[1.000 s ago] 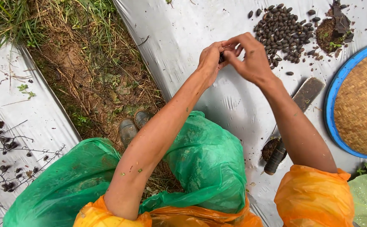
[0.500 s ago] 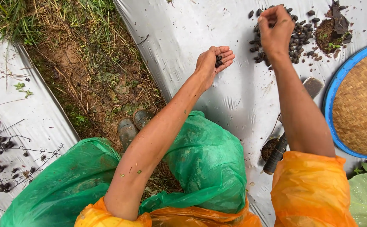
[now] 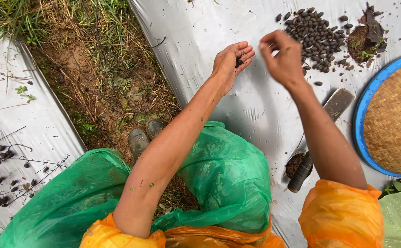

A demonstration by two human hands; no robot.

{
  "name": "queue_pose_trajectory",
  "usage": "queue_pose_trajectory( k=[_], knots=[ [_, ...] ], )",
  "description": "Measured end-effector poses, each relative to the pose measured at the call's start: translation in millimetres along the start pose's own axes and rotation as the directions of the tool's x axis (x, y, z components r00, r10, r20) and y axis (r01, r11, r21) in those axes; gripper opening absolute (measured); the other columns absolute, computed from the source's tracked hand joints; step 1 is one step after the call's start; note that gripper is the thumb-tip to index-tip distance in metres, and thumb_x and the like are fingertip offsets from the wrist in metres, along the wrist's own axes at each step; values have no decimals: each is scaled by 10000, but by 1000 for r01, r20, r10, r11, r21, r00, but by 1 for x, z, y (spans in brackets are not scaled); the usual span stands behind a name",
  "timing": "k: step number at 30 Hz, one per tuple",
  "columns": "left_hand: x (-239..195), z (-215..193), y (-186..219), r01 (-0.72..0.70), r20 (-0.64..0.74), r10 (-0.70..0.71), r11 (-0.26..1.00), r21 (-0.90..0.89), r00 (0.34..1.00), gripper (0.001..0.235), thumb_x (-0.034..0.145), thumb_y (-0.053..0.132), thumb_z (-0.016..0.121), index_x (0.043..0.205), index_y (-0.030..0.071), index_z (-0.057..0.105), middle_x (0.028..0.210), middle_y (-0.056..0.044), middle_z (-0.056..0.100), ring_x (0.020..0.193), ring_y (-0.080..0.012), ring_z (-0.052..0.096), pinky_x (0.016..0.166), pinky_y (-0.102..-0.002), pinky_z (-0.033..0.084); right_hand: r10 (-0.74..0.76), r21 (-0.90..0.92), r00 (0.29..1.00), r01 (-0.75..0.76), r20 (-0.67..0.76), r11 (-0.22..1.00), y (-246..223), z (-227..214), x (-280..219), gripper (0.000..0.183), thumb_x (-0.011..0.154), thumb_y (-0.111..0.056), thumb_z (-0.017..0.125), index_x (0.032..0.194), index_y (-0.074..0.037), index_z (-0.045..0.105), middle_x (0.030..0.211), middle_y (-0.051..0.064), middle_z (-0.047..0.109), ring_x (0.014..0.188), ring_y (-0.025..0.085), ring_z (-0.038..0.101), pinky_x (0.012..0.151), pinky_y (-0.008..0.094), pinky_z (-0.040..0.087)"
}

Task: The person sits on a white plastic sheet in a garden and picks small, dark, round fruits from a vine. They remove the fruits by hand and place them into a pile on the sheet.

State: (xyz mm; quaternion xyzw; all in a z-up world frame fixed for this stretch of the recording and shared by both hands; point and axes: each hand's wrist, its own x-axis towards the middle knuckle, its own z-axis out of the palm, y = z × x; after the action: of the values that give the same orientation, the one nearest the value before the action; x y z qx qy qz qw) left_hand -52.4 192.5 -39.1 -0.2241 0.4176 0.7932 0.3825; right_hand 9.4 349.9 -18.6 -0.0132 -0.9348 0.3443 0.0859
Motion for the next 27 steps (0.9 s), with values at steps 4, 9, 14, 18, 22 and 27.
queue_pose_trajectory(
  k=[4,9,14,18,22,27],
  knots=[
    [-7,1,-1,-24,15,23,998,64,1000,392,963,50,421,1260,2,673,1179,-138,744,1023,-239,678,886,-332,556,-106,-63,988,113,110,992,-37,10,-15,115,1006,-102,704,1095,-47,657,1011,121,632,749,196,568,737,377,477],
    [-12,-2,0,5,51,-7,1000,30,999,450,901,-17,384,1270,-57,638,1105,-228,692,1019,-342,680,947,-410,608,-176,-45,980,181,97,983,-37,16,-20,143,962,39,657,1092,-15,634,977,117,610,809,261,600,709,389,476],
    [19,-24,-24,-25,99,18,997,74,995,424,938,48,409,1285,-5,645,1223,-196,721,957,-259,689,852,-399,617,-152,-72,979,163,136,984,-39,19,-30,177,954,-3,687,1104,-50,604,1004,130,621,795,288,681,659,425,516],
    [42,-35,-42,-56,142,44,995,81,989,424,927,78,454,1297,10,650,1158,-192,747,841,-192,688,765,-341,630,-115,145,993,120,-38,982,-19,26,-26,151,927,34,729,1024,-43,643,977,113,691,751,226,712,564,307,489],
    [-8,-9,-5,47,60,-46,999,-6,997,355,945,27,420,1209,-82,629,1294,-294,669,1138,-367,706,987,-424,609,-124,-104,975,106,-186,989,32,10,-3,142,967,98,644,1050,-8,598,953,139,683,737,189,643,566,244,538],
    [-20,-14,5,61,15,-61,997,46,998,388,979,81,393,1240,-86,627,1285,-270,674,1156,-342,705,987,-393,615,33,-412,971,-131,-236,901,96,-4,29,216,933,52,739,1011,-83,589,950,73,626,719,144,571,626,273,546]
  ],
)
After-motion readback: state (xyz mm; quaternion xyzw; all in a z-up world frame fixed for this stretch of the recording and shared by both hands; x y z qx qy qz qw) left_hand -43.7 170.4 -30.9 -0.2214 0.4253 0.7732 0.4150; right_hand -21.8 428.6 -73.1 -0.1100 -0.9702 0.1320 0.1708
